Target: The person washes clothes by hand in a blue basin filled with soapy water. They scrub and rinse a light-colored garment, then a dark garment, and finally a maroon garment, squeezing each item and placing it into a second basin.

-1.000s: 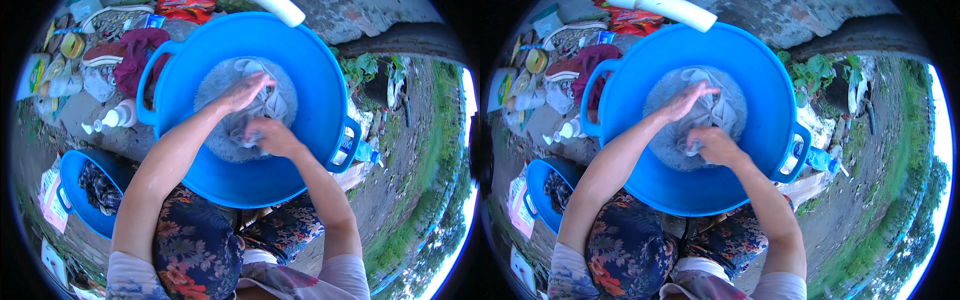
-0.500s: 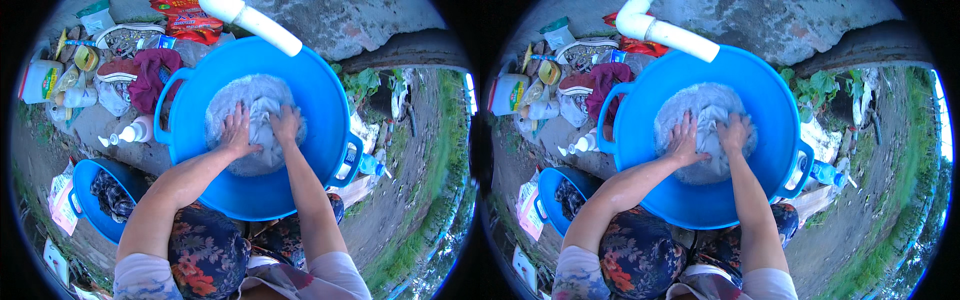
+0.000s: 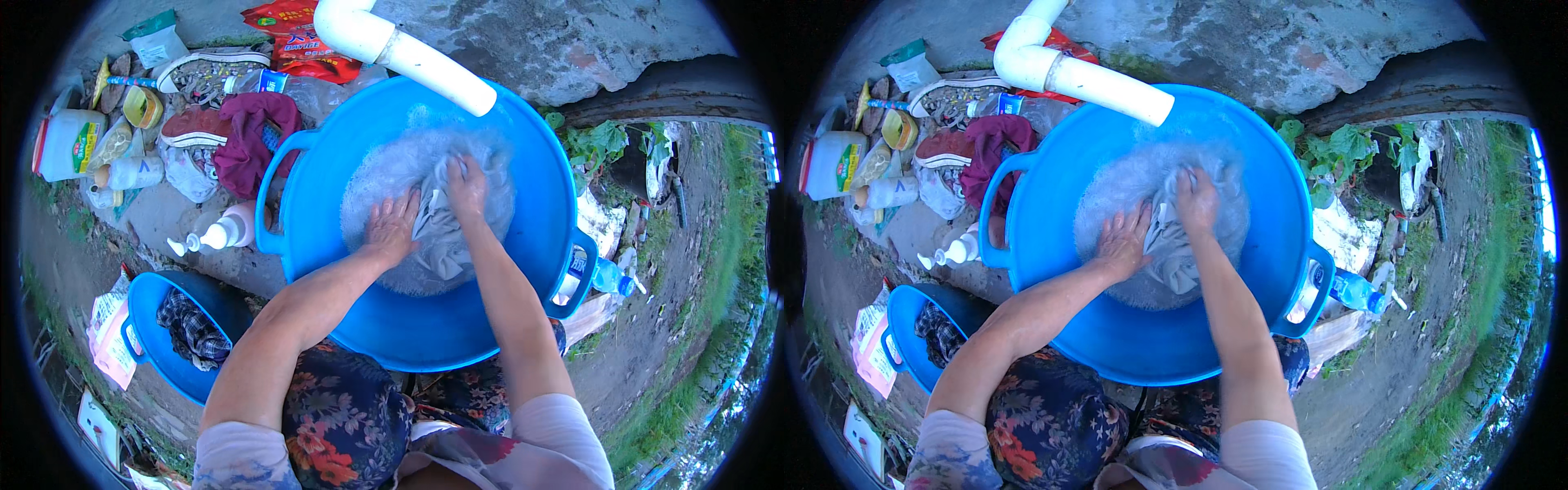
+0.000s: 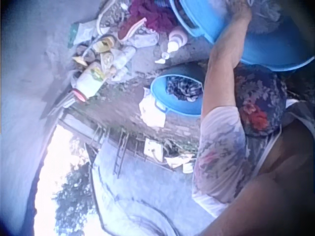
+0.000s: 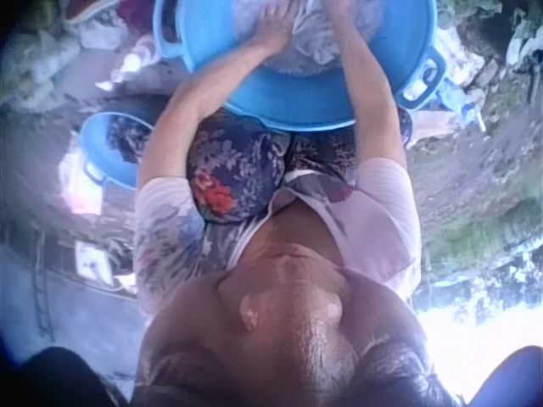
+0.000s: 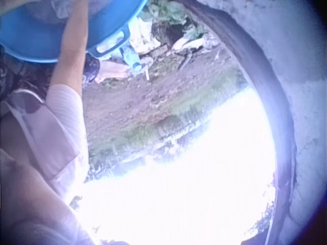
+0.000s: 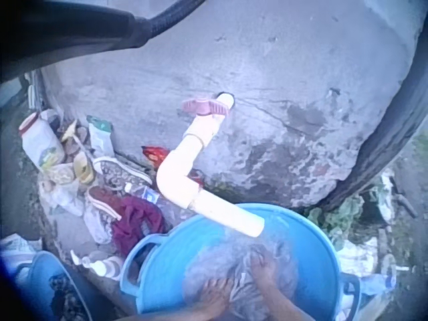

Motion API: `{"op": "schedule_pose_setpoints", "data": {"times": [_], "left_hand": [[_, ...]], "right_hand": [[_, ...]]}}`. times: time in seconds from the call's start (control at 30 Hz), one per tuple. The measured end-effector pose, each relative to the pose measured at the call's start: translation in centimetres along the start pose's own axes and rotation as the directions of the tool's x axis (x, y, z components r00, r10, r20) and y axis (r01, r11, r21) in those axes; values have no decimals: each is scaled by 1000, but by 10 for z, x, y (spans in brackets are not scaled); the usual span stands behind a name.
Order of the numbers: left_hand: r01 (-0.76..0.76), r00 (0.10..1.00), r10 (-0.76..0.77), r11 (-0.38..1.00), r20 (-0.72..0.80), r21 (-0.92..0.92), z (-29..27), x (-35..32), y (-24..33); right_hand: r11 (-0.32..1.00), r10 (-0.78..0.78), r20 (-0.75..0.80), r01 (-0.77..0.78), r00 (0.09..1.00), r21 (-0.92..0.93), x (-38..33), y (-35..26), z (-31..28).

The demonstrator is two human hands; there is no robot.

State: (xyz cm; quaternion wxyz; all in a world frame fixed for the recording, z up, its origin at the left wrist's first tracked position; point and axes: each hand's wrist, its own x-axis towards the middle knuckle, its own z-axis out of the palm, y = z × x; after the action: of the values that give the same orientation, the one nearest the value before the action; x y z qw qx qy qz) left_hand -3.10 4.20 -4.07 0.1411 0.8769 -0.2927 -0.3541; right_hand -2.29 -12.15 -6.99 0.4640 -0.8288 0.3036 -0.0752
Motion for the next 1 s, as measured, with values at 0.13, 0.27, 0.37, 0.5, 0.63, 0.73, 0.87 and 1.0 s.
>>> {"op": "schedule_pose_setpoints", "data": {"times": [0.13,0.27,0.37,0.5,0.63,0.73,0.87,1.0], "left_hand": [[58,987,-70,995,142,87,2,-3,-6],[-111,957,121,993,-263,51,28,6,-20],[-187,861,99,974,-498,-129,5,13,1],[-313,719,149,941,-679,-125,-44,-6,14],[-337,866,288,940,-409,-52,-35,-29,23],[-113,942,108,994,-318,3,-23,-10,10],[115,977,-96,989,192,-93,-19,-10,-3],[-47,988,31,994,149,103,6,-4,-19]], "right_hand": [[820,-465,150,488,873,-299,-81,-3,-10],[905,-150,72,166,986,-391,-86,-19,29],[965,222,66,-229,973,125,-16,-36,27],[748,181,377,-376,908,547,6,-41,-35],[925,241,122,-266,963,272,1,-19,-56],[911,-58,23,62,998,-407,-37,6,-28],[968,-216,141,230,966,-97,-99,-21,0],[873,-322,156,357,934,-333,-94,-61,34]]}}
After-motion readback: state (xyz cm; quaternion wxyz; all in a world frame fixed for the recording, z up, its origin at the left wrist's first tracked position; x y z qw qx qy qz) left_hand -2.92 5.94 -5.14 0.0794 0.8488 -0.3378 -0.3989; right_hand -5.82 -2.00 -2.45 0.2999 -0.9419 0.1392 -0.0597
